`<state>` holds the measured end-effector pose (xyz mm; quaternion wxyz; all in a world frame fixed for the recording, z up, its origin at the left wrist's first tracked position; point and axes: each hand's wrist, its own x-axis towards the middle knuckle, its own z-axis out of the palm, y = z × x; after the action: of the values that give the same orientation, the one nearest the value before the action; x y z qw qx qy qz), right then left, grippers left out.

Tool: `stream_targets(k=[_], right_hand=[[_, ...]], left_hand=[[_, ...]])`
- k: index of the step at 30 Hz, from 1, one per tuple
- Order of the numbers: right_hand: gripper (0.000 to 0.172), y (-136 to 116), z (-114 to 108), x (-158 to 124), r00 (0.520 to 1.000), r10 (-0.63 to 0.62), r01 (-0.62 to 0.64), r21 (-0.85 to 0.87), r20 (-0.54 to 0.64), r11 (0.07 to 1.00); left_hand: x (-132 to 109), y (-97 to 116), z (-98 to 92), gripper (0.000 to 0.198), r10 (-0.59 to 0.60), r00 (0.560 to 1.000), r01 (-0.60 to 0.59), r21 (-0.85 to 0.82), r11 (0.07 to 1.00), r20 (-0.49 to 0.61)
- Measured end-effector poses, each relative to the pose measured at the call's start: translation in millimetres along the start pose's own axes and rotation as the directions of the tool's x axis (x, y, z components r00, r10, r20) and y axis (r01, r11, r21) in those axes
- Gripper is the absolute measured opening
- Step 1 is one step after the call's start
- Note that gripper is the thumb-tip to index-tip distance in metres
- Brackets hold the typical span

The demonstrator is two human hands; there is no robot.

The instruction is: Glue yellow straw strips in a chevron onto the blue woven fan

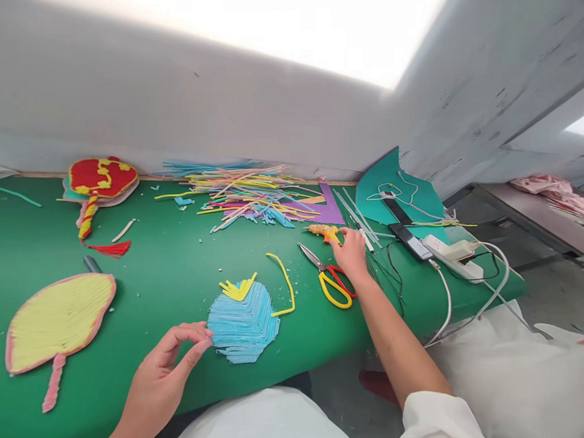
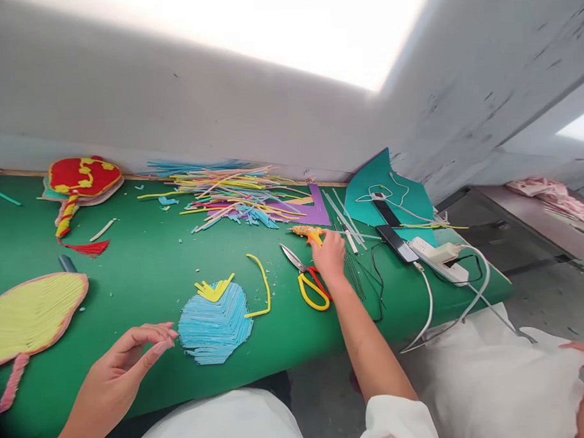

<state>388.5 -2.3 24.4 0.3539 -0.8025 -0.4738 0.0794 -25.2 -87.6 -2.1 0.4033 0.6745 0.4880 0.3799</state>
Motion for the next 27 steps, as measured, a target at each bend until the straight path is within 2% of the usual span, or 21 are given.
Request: stream_targets(k=[3, 5, 7, 9, 11, 14, 18, 21, 25, 27], right_hand=[[0.038, 21, -5, 32, 0.977, 0.179, -0.168, -0.095, 0.118, 0.981], [0.038, 30, -4, 44, 0.931, 0.277, -0.250, -0.138, 0.239, 0.958], [0.037, 33, -2, 51, 0.879, 0.347, -0.306, -0.172, 0.326, 0.936], [0.037, 33, -1, 56, 0.844, 0.387, -0.340, -0.187, 0.371, 0.922], [0.036, 30, -4, 60, 0.825, 0.404, -0.362, -0.179, 0.396, 0.915], [0.033, 25, -10, 62, 0.832, 0.389, -0.381, -0.103, 0.395, 0.919], [0.025, 17, -25, 49, 0.895, 0.292, -0.341, 0.095, 0.338, 0.935], [0.029, 11, -41, 27, 0.932, 0.204, -0.276, 0.221, 0.300, 0.935], [0.048, 4, -61, -17, 0.928, 0.136, -0.251, 0.311, 0.348, 0.917], [0.052, 1, -64, -41, 0.957, 0.117, -0.216, 0.384, 0.266, 0.898]], left_hand=[[-6, -5, -3.8, 0.026, -0.038, 0.999, 0.040, 0.109, 0.993, -0.024], [-7, -4, -5.8, 0.028, 0.005, 1.000, -0.004, 0.181, 0.983, -0.007], [-5, -1, -7.1, 0.026, 0.116, 0.993, -0.120, 0.236, 0.964, 0.031], [-4, 1, -7.1, 0.022, 0.264, 0.960, -0.280, 0.259, 0.924, 0.095], [-3, 2, -5.8, 0.020, 0.350, 0.924, -0.381, 0.296, 0.876, 0.154], [-4, -2, -2.0, 0.023, 0.401, 0.884, -0.466, 0.377, 0.800, 0.243], [-7, -8, 5.6, 0.029, 0.380, 0.849, -0.520, 0.451, 0.725, 0.368], [-8, -10, 11.6, 0.031, 0.364, 0.838, -0.534, 0.471, 0.702, 0.407], [-8, -8, 16.2, 0.030, 0.353, 0.841, -0.530, 0.496, 0.688, 0.409], [-9, -7, 17.0, 0.030, 0.355, 0.844, -0.528, 0.502, 0.685, 0.402]])
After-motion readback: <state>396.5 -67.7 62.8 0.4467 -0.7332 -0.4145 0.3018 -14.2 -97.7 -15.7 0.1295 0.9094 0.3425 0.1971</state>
